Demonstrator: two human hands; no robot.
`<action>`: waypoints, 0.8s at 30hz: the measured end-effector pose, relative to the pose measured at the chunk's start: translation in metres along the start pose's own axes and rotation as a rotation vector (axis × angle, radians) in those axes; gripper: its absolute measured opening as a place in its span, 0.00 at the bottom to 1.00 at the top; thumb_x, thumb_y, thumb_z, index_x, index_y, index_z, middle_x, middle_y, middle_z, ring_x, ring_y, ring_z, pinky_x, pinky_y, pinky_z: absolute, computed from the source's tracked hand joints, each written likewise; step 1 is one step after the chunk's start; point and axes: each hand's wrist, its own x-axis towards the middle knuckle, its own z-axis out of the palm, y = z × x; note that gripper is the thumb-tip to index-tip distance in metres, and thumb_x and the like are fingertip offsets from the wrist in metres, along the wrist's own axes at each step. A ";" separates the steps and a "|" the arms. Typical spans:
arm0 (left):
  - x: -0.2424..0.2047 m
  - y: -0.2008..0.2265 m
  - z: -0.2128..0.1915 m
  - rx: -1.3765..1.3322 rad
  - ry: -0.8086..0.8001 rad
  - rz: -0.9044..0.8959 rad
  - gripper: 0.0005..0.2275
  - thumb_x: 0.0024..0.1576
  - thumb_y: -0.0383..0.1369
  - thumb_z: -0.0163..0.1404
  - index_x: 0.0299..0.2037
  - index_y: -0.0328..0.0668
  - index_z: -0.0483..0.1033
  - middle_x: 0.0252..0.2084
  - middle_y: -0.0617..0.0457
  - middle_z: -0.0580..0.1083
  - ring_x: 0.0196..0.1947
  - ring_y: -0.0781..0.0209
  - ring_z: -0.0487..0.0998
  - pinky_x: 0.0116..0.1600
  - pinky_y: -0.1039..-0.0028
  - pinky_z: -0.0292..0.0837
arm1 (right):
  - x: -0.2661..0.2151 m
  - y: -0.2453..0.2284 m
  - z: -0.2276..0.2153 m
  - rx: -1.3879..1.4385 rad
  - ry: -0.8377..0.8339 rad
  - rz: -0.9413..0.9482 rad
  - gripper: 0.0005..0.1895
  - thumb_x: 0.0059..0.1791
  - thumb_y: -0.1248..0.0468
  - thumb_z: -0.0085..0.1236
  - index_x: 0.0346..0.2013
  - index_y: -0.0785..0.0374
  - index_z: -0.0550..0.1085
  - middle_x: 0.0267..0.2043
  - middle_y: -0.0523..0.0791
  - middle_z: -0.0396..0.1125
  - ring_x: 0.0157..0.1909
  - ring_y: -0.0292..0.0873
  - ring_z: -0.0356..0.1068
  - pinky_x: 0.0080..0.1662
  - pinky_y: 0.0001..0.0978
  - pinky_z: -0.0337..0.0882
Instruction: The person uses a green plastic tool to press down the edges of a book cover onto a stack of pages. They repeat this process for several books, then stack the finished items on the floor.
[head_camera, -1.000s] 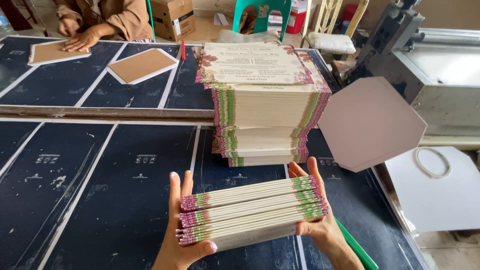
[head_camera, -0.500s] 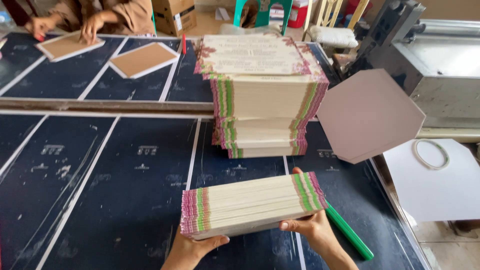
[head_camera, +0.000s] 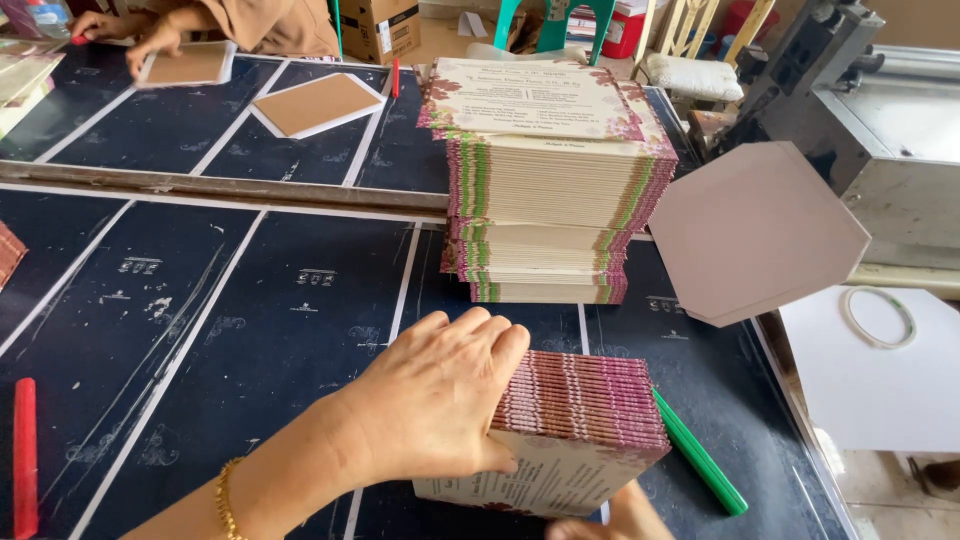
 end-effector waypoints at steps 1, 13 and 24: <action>-0.004 0.002 0.001 0.003 -0.004 0.004 0.30 0.43 0.55 0.63 0.43 0.44 0.65 0.44 0.52 0.70 0.47 0.52 0.69 0.47 0.59 0.64 | 0.009 0.018 -0.004 0.005 0.004 -0.001 0.49 0.34 0.59 0.77 0.66 0.58 0.62 0.66 0.43 0.67 0.67 0.39 0.64 0.63 0.39 0.69; -0.016 0.009 0.005 0.007 0.143 0.011 0.29 0.40 0.54 0.64 0.43 0.44 0.67 0.42 0.54 0.72 0.42 0.53 0.71 0.43 0.60 0.67 | 0.015 0.038 0.005 0.040 0.123 -0.056 0.37 0.27 0.60 0.80 0.48 0.63 0.77 0.48 0.48 0.78 0.49 0.46 0.77 0.51 0.41 0.77; 0.007 0.019 -0.036 -0.303 -0.472 -0.310 0.24 0.40 0.57 0.61 0.32 0.51 0.66 0.31 0.55 0.76 0.37 0.57 0.81 0.21 0.67 0.77 | -0.046 0.037 -0.015 0.061 -0.049 -0.094 0.34 0.37 0.45 0.67 0.47 0.66 0.71 0.40 0.42 0.62 0.42 0.38 0.61 0.43 0.35 0.57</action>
